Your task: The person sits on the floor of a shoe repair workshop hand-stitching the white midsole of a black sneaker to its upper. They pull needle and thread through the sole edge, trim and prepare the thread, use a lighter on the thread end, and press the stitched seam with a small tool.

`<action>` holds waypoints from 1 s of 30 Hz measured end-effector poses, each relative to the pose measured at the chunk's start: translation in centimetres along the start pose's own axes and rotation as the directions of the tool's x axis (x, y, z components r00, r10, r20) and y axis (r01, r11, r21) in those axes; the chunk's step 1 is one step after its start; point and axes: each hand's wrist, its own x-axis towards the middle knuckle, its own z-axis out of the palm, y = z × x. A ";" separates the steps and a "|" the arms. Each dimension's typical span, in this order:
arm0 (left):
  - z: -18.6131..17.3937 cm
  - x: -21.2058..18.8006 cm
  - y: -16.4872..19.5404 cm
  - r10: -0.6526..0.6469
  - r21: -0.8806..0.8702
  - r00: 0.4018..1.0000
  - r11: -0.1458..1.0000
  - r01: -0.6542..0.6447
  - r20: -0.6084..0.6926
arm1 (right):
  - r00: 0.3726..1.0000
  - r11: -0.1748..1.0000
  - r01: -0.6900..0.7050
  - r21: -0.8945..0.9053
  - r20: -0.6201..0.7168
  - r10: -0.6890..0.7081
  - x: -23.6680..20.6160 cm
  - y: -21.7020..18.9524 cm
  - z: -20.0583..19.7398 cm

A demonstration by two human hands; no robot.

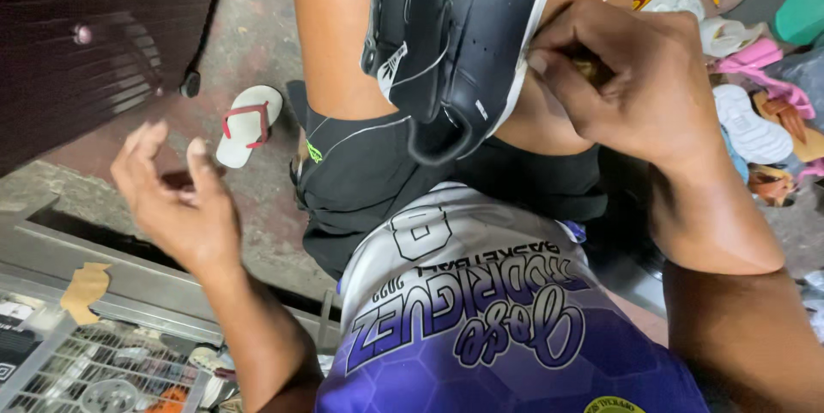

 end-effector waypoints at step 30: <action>-7.9 3.2 6.8 0.890 -0.869 0.448 0.284 -0.405 0.082 | 0.999 0.997 -0.052 0.064 0.007 0.051 0.8 0.1 0.4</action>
